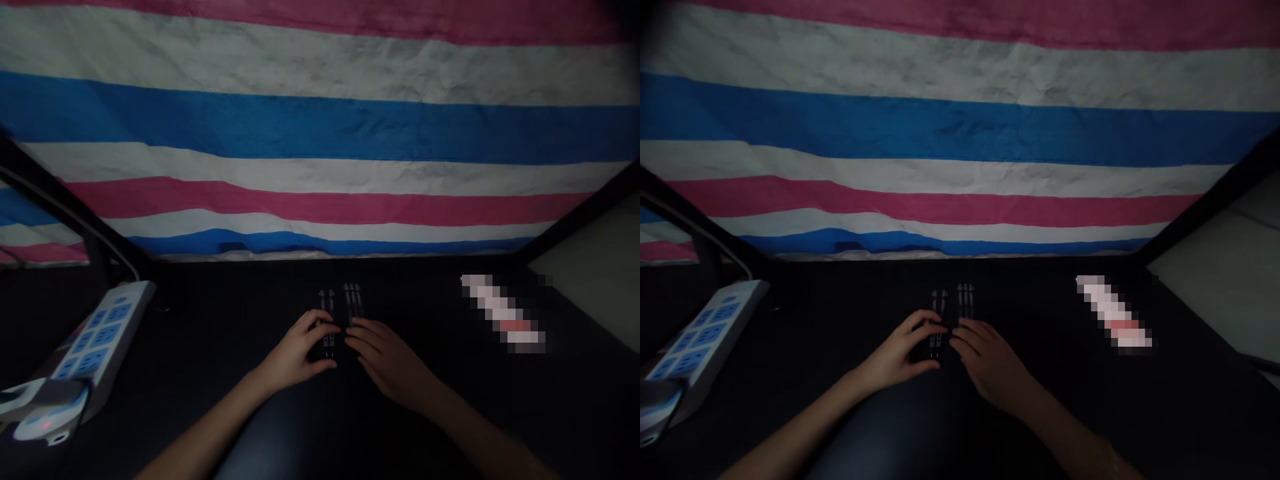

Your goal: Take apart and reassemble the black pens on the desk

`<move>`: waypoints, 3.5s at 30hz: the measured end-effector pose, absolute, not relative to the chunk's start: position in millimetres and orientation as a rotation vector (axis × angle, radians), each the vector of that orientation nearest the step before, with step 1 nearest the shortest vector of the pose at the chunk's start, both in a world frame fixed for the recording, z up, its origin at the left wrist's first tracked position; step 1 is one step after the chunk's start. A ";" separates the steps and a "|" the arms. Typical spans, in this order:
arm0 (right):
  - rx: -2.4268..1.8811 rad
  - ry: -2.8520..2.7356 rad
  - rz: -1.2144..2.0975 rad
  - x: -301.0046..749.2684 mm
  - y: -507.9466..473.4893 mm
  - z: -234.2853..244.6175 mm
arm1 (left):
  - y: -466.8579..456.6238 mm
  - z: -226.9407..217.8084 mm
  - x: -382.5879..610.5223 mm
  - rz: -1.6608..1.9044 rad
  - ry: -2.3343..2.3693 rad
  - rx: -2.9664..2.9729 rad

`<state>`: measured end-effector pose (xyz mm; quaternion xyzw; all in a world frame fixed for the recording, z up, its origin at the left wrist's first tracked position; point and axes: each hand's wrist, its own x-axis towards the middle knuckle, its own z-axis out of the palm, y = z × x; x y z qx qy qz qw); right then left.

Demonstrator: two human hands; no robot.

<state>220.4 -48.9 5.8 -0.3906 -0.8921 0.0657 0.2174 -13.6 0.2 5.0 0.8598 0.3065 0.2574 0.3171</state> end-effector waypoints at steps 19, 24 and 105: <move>-0.838 -2.581 -0.286 212.2 -42.7 -0.3 | -5.8 -1.0 -5.8 0.689 0.810 2.486; -0.720 -2.386 -0.073 216.9 -50.4 6.5 | -8.7 2.6 -5.3 0.743 0.843 2.415; -1.102 -0.931 2.347 185.1 -83.1 -0.8 | -34.7 9.1 18.5 0.949 0.959 1.007</move>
